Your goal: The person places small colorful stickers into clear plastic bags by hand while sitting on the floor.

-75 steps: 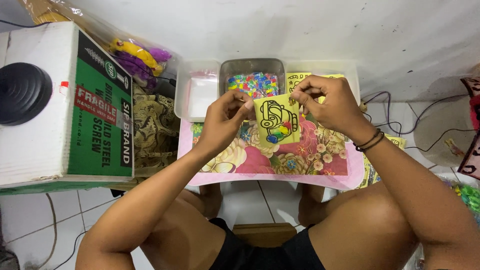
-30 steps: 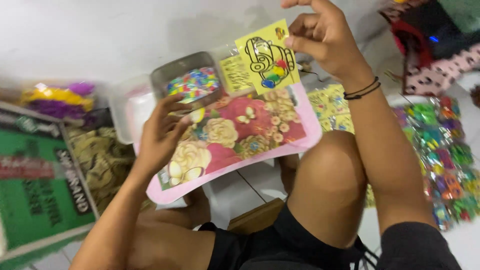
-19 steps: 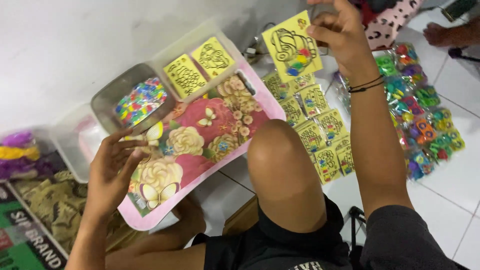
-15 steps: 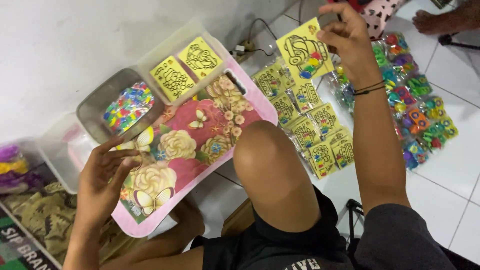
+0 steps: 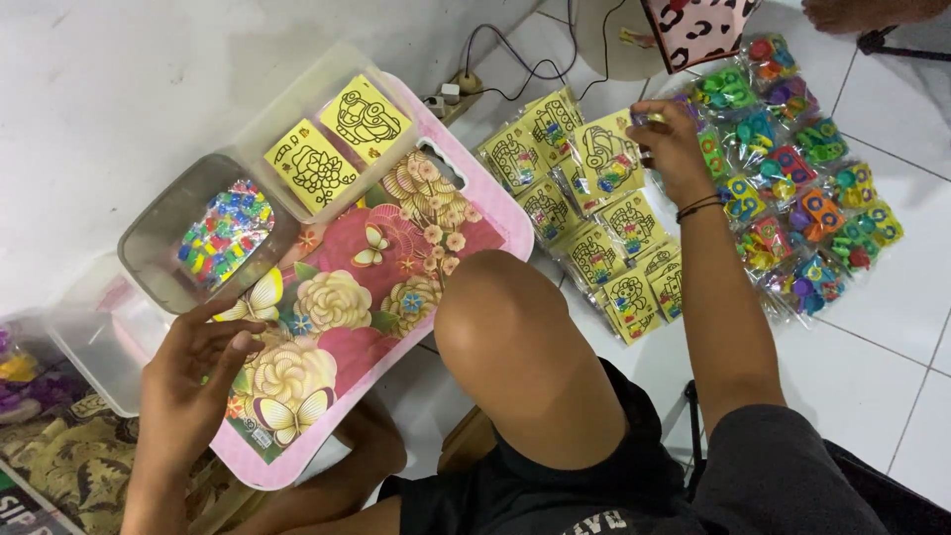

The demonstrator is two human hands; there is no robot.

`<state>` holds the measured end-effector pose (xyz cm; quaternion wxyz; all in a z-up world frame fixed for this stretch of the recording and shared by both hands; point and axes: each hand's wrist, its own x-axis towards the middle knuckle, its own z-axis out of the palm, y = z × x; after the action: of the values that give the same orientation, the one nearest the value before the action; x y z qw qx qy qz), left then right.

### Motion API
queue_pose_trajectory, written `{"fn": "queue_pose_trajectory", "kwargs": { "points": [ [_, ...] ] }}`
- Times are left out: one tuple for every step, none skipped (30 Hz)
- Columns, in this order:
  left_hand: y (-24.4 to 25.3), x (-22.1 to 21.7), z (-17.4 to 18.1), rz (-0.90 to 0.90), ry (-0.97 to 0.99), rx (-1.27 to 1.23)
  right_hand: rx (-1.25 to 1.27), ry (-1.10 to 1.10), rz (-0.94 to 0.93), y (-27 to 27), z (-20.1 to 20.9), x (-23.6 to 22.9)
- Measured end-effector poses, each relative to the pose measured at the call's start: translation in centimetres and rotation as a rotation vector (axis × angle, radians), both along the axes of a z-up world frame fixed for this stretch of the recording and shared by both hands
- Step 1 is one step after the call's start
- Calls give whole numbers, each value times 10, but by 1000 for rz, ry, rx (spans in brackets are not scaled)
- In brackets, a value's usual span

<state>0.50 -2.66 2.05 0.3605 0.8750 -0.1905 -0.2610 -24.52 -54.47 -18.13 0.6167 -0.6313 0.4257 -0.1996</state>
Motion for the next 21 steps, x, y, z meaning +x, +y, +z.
{"fn": "queue_pose_trajectory", "kwargs": {
  "points": [
    [0, 1, -1, 0, -2, 0, 0, -2, 0, -2, -10, 2],
    [0, 1, -2, -7, 1, 16, 12, 4, -2, -5, -20, 4],
    [1, 2, -3, -14, 4, 31, 23, 11, -3, -7, -30, 6],
    [1, 3, -4, -13, 2, 31, 23, 8, -2, -11, -40, 10],
    [2, 3, -5, -59, 26, 64, 48, -9, -17, -15, -50, 14],
    [2, 4, -6, -105, 51, 97, 73, -26, -32, -18, -60, 18],
    [2, 5, -8, -104, 49, 97, 74, -29, -31, -21, -66, 23],
    [2, 5, -9, -121, 79, 202, 35, -7, -46, -23, -72, 29],
    [2, 6, -11, -136, 108, 307, -4, 14, -61, -26, -77, 36],
    [5, 7, -17, -134, 106, 306, -5, 11, -59, -30, -82, 42],
    [8, 8, -22, -169, 99, 296, -75, 15, -22, -34, -88, 49],
    [11, 10, -28, -204, 92, 287, -146, 18, 15, -38, -93, 56],
    [11, 10, -27, -201, 91, 288, -144, 16, 18, -45, -102, 63],
    [10, 10, -26, -197, 90, 307, -208, 10, 54, -52, -111, 70],
    [8, 10, -26, -195, 89, 326, -272, 4, 88, -59, -120, 76],
    [10, 11, -28, -194, 88, 328, -271, 2, 89, -65, -128, 81],
    [11, 13, -30, -201, 79, 319, -344, 14, 137, -71, -135, 87],
    [13, 15, -32, -209, 70, 310, -417, 25, 184, -77, -142, 94],
    [14, 16, -32, -207, 67, 310, -418, 22, 185, -81, -152, 98],
    [15, 17, -32, -209, 69, 286, -496, 84, 182, -85, -162, 102],
    [16, 18, -32, -210, 70, 261, -575, 146, 179, -91, -171, 106]
  ]
}}
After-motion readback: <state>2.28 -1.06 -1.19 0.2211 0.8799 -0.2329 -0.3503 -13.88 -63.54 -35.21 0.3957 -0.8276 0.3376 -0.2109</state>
